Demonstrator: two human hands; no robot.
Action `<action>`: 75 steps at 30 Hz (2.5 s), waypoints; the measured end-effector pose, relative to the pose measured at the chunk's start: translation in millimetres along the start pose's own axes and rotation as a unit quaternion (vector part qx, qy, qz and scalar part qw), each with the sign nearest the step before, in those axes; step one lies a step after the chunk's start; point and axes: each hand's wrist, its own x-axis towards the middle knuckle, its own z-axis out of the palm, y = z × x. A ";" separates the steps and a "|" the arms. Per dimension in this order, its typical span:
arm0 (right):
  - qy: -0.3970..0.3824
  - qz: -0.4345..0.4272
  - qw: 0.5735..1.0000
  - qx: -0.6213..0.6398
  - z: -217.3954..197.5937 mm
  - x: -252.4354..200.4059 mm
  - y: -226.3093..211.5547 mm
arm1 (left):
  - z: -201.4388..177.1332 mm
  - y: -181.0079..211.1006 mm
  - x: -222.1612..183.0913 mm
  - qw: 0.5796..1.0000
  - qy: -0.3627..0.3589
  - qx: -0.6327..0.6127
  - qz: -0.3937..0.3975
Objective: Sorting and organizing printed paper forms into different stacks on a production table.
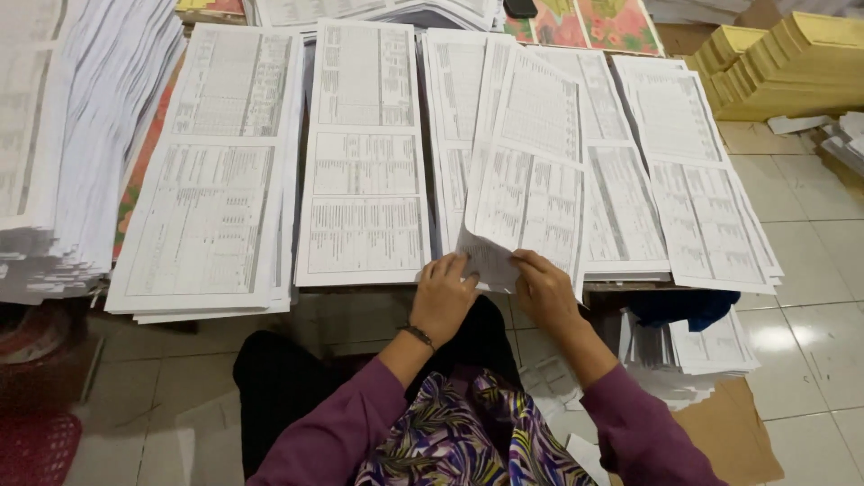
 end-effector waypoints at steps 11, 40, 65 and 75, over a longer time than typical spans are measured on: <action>-0.048 0.153 0.987 0.005 2.8 31.1 41.4 | -71.9 -46.7 19.9 0.967 0.009 -0.223 -0.121; 0.047 0.379 0.776 0.503 65.0 121.0 -128.1 | -248.5 -200.2 -138.7 0.933 -0.124 0.035 -0.335; 0.239 -0.060 0.969 0.025 -15.5 173.5 -67.4 | -148.0 -113.4 -44.6 0.992 0.099 0.078 0.030; -0.124 -0.321 0.935 0.083 97.7 112.2 -195.8 | -154.2 -67.6 -136.7 0.979 0.140 0.026 -0.143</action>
